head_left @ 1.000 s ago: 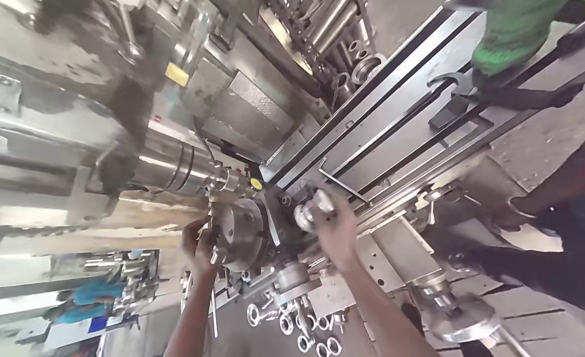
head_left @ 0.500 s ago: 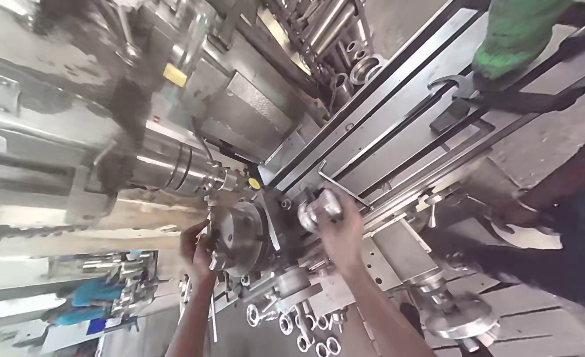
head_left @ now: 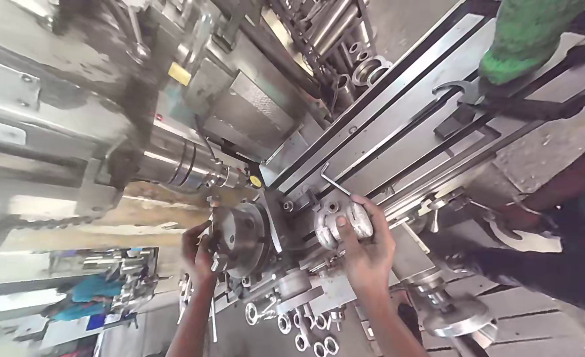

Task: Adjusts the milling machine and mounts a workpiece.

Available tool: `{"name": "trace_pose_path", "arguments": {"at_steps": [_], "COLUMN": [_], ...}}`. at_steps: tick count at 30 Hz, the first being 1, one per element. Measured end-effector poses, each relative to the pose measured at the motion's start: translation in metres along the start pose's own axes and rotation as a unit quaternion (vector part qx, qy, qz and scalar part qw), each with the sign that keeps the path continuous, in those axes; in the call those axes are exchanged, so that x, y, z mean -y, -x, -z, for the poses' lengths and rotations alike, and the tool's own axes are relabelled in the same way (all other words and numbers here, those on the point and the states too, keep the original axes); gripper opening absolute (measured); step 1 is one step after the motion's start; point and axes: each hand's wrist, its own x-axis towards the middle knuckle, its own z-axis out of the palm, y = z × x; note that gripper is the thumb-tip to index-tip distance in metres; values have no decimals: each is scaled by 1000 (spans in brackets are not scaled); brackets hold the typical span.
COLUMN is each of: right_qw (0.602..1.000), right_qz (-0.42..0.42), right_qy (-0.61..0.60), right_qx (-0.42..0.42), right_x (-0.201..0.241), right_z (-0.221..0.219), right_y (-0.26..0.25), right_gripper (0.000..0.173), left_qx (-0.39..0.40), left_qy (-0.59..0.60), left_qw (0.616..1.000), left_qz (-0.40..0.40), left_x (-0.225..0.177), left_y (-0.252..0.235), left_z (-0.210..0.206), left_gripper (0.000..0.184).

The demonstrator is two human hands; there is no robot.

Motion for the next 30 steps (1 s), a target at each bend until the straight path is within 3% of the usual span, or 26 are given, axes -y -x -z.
{"name": "trace_pose_path", "arguments": {"at_steps": [20,30], "right_qw": [999,998], "right_qz": [-32,-45], "right_qy": [29,46], "right_qx": [1,20], "right_x": [-4,-2], "right_z": [16,23], "right_y": [22,31], "right_gripper": [46,47], "left_qx": [2,-19], "left_qy": [-19,-17], "left_qw": [1000,998], "left_qz": [-9,51], "left_x": [-8,-12], "left_y": [8,12], "left_z": [1,-1], "left_gripper": [31,31]}}
